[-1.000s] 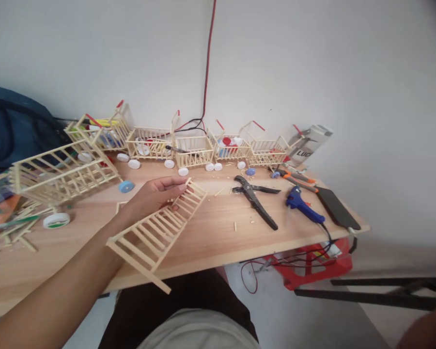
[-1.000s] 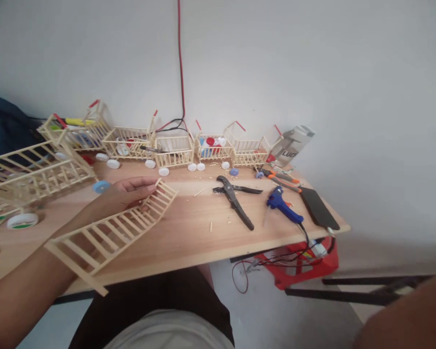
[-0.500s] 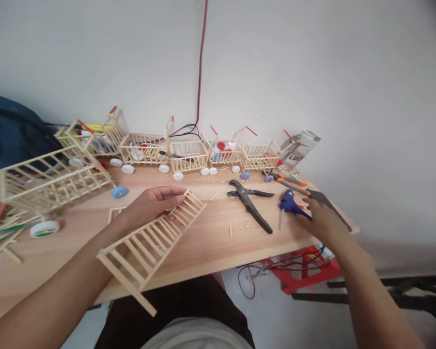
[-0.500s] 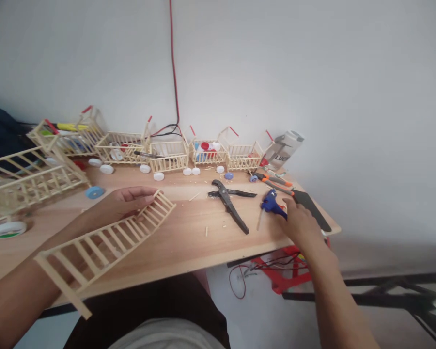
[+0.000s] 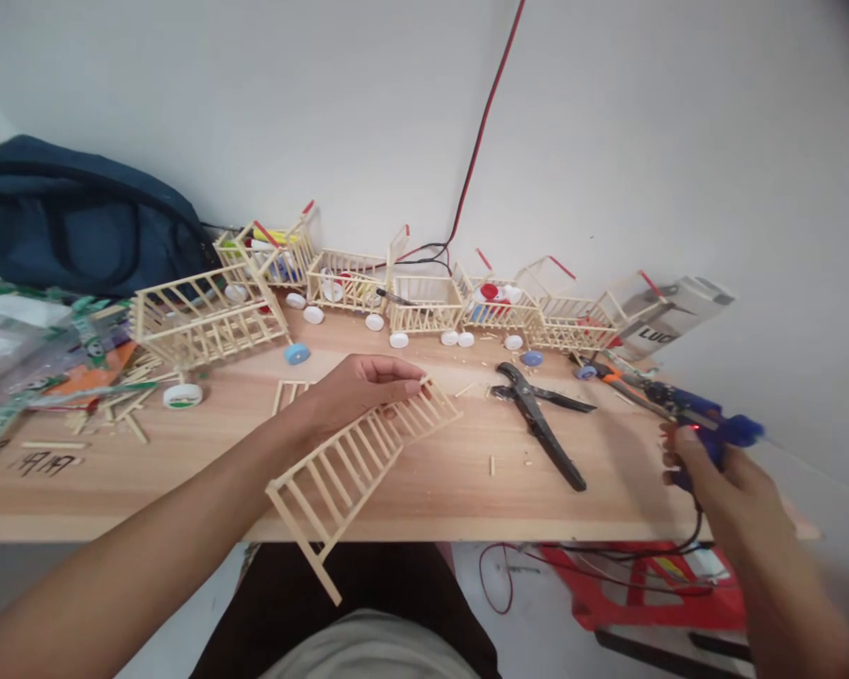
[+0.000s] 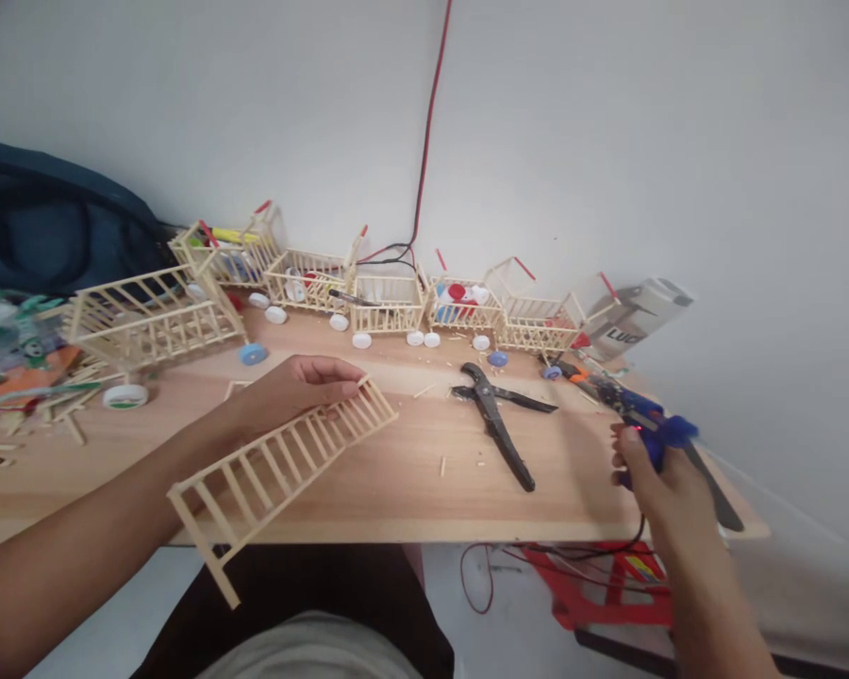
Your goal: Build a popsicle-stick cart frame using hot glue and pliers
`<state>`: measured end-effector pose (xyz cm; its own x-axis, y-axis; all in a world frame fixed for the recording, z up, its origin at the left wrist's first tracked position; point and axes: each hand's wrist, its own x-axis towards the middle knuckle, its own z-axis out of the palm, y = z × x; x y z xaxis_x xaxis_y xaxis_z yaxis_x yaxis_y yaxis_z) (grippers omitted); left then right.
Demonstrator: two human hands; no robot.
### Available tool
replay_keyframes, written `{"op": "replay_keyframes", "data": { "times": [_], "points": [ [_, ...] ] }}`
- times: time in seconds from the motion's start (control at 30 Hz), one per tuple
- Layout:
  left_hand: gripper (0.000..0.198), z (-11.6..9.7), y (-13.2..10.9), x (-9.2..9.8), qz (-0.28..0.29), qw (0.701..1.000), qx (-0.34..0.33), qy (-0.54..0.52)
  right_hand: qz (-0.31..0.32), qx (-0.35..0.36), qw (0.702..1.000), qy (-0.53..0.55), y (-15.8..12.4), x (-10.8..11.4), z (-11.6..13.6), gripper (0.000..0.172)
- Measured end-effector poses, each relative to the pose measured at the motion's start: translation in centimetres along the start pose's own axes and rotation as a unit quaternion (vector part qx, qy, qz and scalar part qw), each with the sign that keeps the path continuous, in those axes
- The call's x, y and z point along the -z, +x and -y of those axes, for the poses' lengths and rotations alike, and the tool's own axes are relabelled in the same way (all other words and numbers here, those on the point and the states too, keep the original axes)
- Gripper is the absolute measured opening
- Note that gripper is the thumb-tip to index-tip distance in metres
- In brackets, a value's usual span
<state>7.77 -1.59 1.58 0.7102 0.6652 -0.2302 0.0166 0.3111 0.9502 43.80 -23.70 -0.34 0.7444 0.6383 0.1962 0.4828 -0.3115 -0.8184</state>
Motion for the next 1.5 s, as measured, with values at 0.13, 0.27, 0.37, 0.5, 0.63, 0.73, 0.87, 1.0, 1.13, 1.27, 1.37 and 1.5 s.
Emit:
{"op": "replay_keyframes", "data": {
  "times": [0.13, 0.27, 0.37, 0.5, 0.63, 0.73, 0.87, 1.0, 1.13, 1.27, 1.37, 1.5],
  "points": [
    [0.029, 0.2, 0.1, -0.1, -0.004, 1.000, -0.015, 0.013, 0.028, -0.055, 0.988, 0.141, -2.3, -2.1, 4.8, 0.035],
    [0.027, 0.3, 0.0, -0.4, -0.004, 0.999, -0.029, 0.036, 0.092, -0.052, 0.968, 0.227, -4.2, -6.3, 9.7, 0.034],
    [0.025, 0.4, 0.0, -0.6, -0.001, 0.999, -0.033, 0.043, 0.164, -0.042, 0.939, 0.300, -5.1, -10.2, 12.2, 0.031],
    [0.024, 0.7, 0.1, -0.6, 0.020, 0.998, -0.043, 0.051, 0.239, -0.028, 0.903, 0.356, -5.7, -14.4, 14.1, 0.027],
    [0.024, 0.9, 0.2, -0.5, 0.045, 0.995, -0.066, 0.060, 0.285, -0.022, 0.890, 0.354, -6.0, -16.3, 14.6, 0.025],
    [0.025, 1.1, 0.2, -0.3, 0.064, 0.993, -0.075, 0.058, 0.300, -0.043, 0.878, 0.370, -6.3, -16.7, 14.7, 0.027],
    [0.028, 1.4, 0.5, -0.1, 0.084, 0.994, -0.062, 0.033, 0.308, -0.074, 0.854, 0.413, -6.8, -17.2, 15.0, 0.031],
    [0.031, 1.4, 0.6, -0.2, 0.080, 0.995, -0.056, 0.019, 0.310, -0.088, 0.843, 0.430, -7.1, -17.7, 15.2, 0.033],
    [0.028, 0.8, 0.3, -0.3, 0.052, 0.998, -0.037, 0.027, 0.298, -0.064, 0.867, 0.395, -6.4, -17.0, 14.6, 0.033],
    [0.030, 0.4, 0.0, 0.0, 0.010, 0.998, -0.031, 0.045, 0.288, 0.009, 0.896, 0.338, -5.5, -14.3, 13.7, 0.029],
    [0.033, 0.4, 0.0, 0.2, -0.003, 0.998, -0.039, 0.056, 0.330, 0.013, 0.900, 0.285, -5.4, -12.0, 13.1, 0.031],
    [0.032, 0.2, 0.1, 0.2, -0.012, 0.998, -0.037, 0.050, 0.348, 0.008, 0.907, 0.239, -6.0, -9.8, 12.7, 0.038]
  ]
}}
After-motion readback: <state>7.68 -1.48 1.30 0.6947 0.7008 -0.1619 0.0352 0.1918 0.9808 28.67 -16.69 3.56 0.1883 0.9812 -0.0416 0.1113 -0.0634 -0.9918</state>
